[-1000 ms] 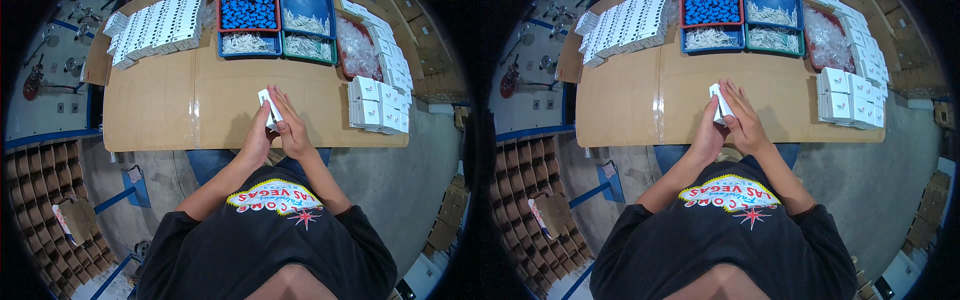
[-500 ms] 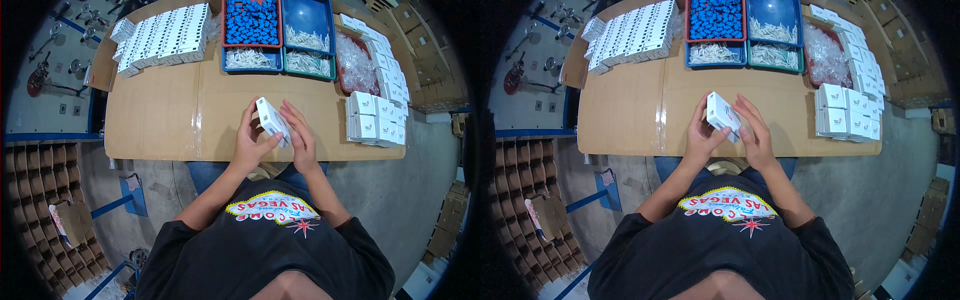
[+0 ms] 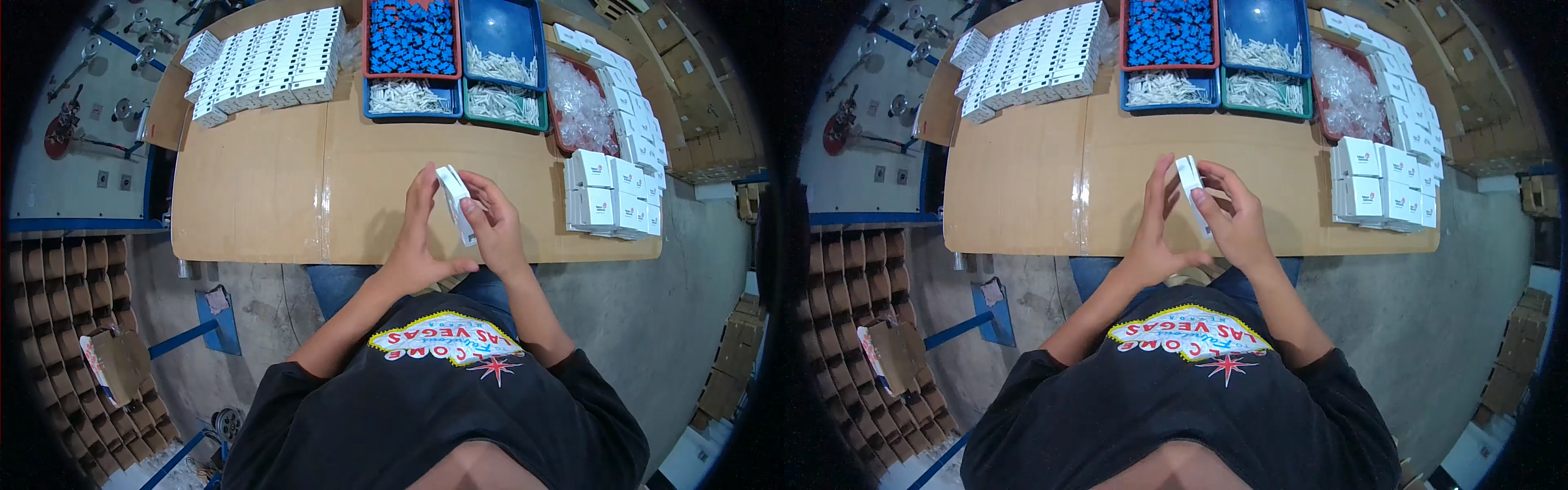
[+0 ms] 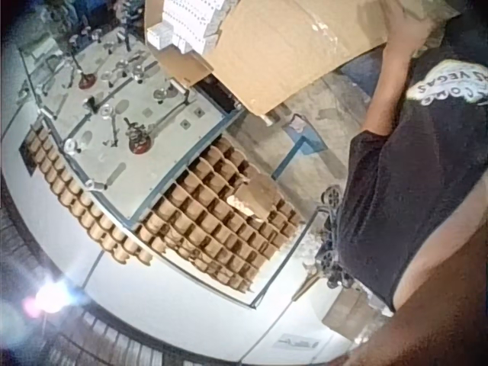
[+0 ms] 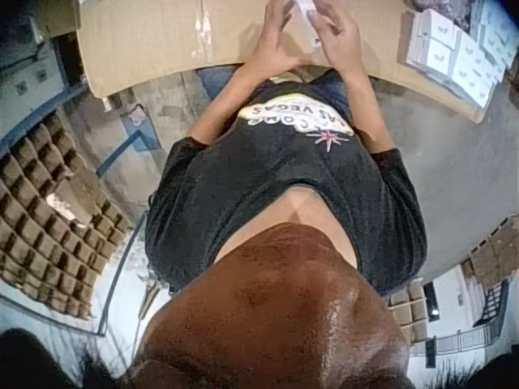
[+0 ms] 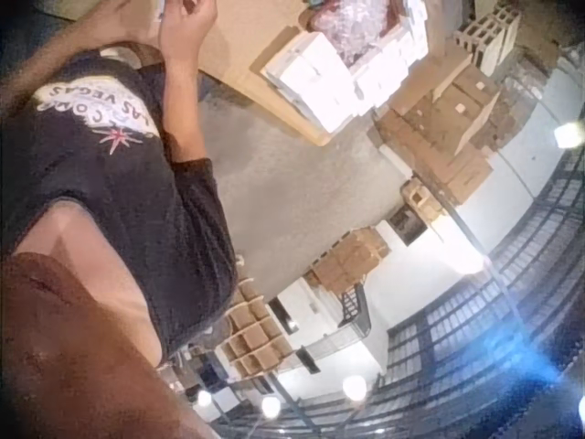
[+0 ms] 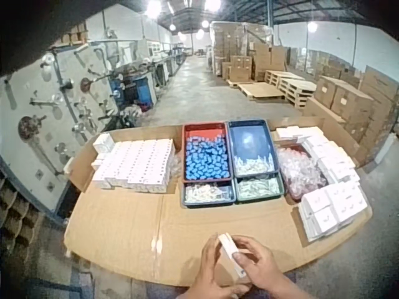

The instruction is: The person assembles small electrical components by hand. They open a white cardboard box, place a plastic bag containing white connectors and a blue plastic cap inside, and then close the box. The person repeats this process for multiple units, stacking the finished boxes on the table.

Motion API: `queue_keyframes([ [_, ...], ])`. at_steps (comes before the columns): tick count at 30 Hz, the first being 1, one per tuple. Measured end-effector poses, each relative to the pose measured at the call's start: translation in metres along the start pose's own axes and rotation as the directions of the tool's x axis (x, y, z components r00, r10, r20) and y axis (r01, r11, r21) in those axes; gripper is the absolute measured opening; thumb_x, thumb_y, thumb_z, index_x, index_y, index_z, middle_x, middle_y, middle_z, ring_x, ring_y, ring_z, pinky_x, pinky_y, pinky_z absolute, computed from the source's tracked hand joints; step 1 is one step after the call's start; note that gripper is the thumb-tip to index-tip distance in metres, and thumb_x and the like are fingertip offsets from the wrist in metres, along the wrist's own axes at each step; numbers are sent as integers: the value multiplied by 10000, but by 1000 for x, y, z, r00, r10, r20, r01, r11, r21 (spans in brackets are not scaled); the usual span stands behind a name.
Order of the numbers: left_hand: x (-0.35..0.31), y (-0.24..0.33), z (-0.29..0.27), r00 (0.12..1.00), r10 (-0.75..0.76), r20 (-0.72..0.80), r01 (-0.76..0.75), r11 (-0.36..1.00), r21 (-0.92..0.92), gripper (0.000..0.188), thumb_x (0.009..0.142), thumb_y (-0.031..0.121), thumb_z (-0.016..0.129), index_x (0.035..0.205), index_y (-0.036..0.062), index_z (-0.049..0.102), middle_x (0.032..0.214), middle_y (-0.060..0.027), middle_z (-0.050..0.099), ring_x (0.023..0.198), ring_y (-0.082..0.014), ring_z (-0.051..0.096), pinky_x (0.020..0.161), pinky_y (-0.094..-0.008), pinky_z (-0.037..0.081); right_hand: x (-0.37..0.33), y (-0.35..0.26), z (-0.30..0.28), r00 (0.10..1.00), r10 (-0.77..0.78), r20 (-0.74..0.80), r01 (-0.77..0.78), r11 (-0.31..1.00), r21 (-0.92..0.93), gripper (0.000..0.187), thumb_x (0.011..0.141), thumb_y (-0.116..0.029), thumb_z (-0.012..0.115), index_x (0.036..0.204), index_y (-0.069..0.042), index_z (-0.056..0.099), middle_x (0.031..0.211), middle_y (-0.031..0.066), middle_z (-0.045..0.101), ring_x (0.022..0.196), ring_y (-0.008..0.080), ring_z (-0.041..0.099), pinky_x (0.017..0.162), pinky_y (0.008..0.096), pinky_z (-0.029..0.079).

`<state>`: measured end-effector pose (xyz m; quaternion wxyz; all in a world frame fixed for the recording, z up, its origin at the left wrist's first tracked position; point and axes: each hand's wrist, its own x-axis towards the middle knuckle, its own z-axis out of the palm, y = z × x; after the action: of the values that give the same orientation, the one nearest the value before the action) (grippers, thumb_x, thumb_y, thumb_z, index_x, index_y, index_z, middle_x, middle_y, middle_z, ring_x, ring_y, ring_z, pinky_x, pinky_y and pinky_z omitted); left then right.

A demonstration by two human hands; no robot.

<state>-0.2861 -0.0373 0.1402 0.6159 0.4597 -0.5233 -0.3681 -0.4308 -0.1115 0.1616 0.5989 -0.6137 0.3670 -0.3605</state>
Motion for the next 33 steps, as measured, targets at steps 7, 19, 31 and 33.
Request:
queue_keyframes([
  [7,7,11,2,655,-694,299,656,326,-680,636,1036,612,476,1480,161,412,1233,-41,560,1056,-145,603,913,-353,537,-5,11,4,935,-308,178,350,887,-301,529,939,-184,708,1405,24,568,1423,239,587,1307,346,597,1078,406,480],
  [19,2,-8,18,681,-732,24,519,460,-720,471,1038,545,508,1265,135,551,1069,-14,615,1007,-140,620,912,-330,507,-9,29,21,876,-451,174,478,754,-451,461,1034,-86,479,1456,100,468,1439,306,547,1280,446,595,1059,450,496],
  [31,0,-14,15,705,-709,2,507,502,-701,433,1045,522,504,1231,134,555,1055,-9,610,987,-135,613,893,-344,502,-12,27,19,925,-332,183,376,865,-332,459,1075,-138,445,1478,81,455,1470,292,526,1329,429,563,1095,428,462],
  [33,2,-9,14,704,-711,-1,518,514,-684,425,1045,516,511,1240,140,550,1062,-9,610,992,-136,615,896,-353,505,-12,27,17,937,-290,194,338,894,-294,463,1083,-151,442,1488,72,450,1485,278,520,1344,418,554,1104,421,453],
])
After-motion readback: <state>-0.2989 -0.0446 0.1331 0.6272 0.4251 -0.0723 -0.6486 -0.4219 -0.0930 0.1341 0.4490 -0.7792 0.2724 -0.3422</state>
